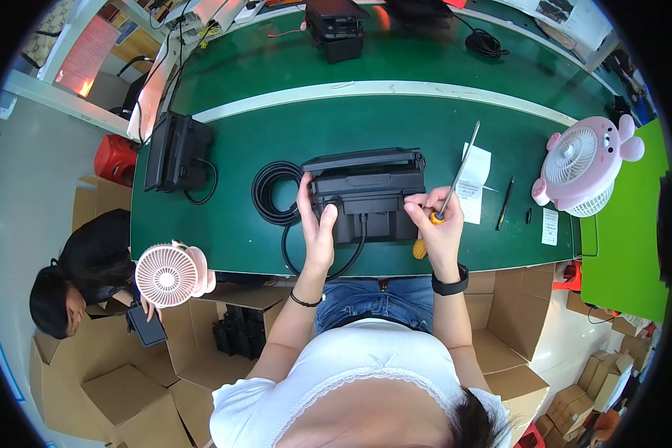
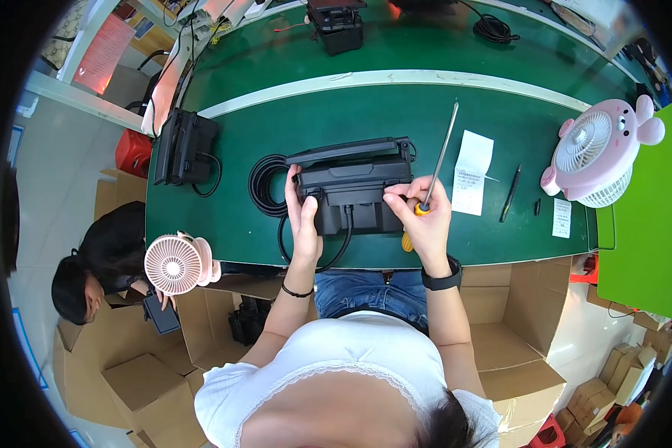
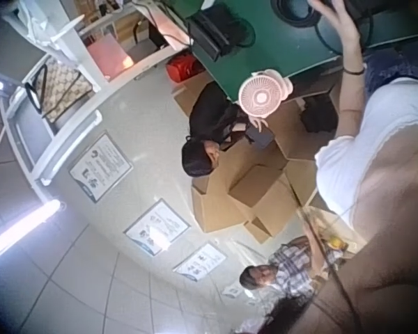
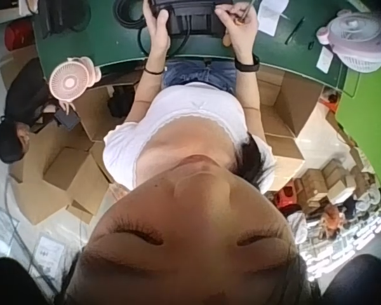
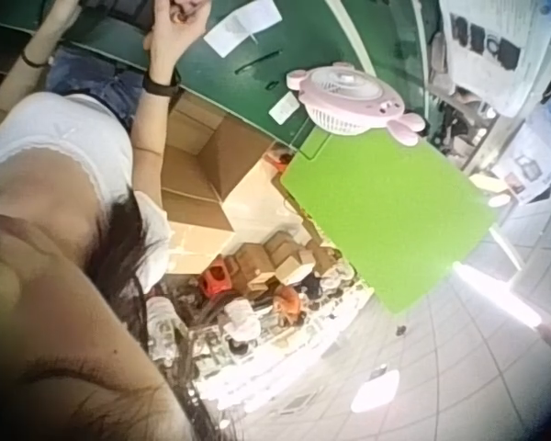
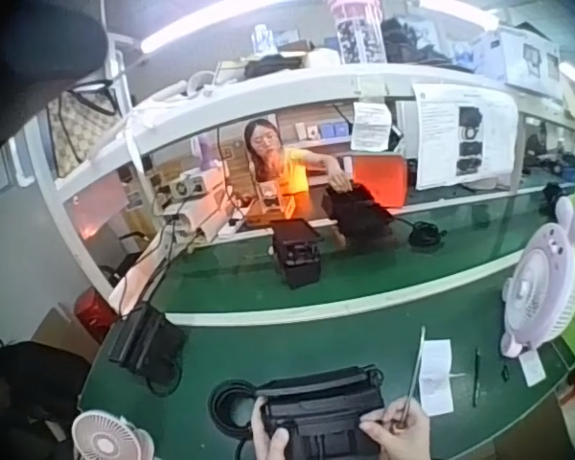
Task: Assembling a solar-powered electronic device by connecting internal wiring and securing the casing components with a screwdriver.
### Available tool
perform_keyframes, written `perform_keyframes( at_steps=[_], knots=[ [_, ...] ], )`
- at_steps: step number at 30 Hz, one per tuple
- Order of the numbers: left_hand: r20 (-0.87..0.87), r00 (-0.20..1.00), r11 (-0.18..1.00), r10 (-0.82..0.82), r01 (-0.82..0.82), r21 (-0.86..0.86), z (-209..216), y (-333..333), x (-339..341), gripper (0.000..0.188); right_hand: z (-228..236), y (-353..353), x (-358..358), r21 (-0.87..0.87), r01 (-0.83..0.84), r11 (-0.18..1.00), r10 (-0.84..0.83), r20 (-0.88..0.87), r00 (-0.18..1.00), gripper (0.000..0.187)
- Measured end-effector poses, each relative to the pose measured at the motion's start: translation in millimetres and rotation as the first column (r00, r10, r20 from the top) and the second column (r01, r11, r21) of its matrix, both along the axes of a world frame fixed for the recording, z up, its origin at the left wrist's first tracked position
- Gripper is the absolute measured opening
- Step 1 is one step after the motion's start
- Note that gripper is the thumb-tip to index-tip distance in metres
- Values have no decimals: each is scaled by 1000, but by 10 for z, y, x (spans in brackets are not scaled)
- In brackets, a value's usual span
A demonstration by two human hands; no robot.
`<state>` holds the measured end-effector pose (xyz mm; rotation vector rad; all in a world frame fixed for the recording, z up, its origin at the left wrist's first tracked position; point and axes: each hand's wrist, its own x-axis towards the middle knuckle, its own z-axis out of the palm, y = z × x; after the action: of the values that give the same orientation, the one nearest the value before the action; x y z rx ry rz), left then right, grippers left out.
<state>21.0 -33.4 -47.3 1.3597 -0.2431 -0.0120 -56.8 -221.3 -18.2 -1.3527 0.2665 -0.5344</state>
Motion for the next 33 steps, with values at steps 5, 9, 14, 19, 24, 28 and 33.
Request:
perform_keyframes(
  at_steps=[5, 9, 14, 19, 24, 28, 33],
  knots=[
    [-54, 995, 989, -78, 71, -130, -29, 20, 39, 75, 12, 37, 52, 0, 73, 997, -73, -29, 997, 31],
    [-5, 999, 994, -52, 51, -101, -72, 20, 50, 73, 19, -15, 107, 4, 62, 998, -61, -46, 997, 30],
    [76, 997, 999, -16, 13, 36, -154, 24, 72, 71, -28, -135, 90, -216, 6, 976, -24, -82, 996, 30],
    [93, 996, 983, 4, -21, 183, -29, -12, 36, 72, -38, -178, 136, -296, 11, 955, -15, -12, 1000, 32],
    [112, 994, 955, -14, -19, 295, 58, 3, 5, 68, -75, -217, 112, -529, 47, 847, -16, 62, 998, 35],
    [45, 999, 960, -5, -8, 282, 80, -21, 66, 67, -79, -267, 230, -681, 165, 714, -44, 192, 980, 35],
    [6, 1000, 978, 17, -18, 206, 92, -102, 166, 66, -131, -367, 311, -753, 90, 652, -18, 103, 994, 36]
  ],
)
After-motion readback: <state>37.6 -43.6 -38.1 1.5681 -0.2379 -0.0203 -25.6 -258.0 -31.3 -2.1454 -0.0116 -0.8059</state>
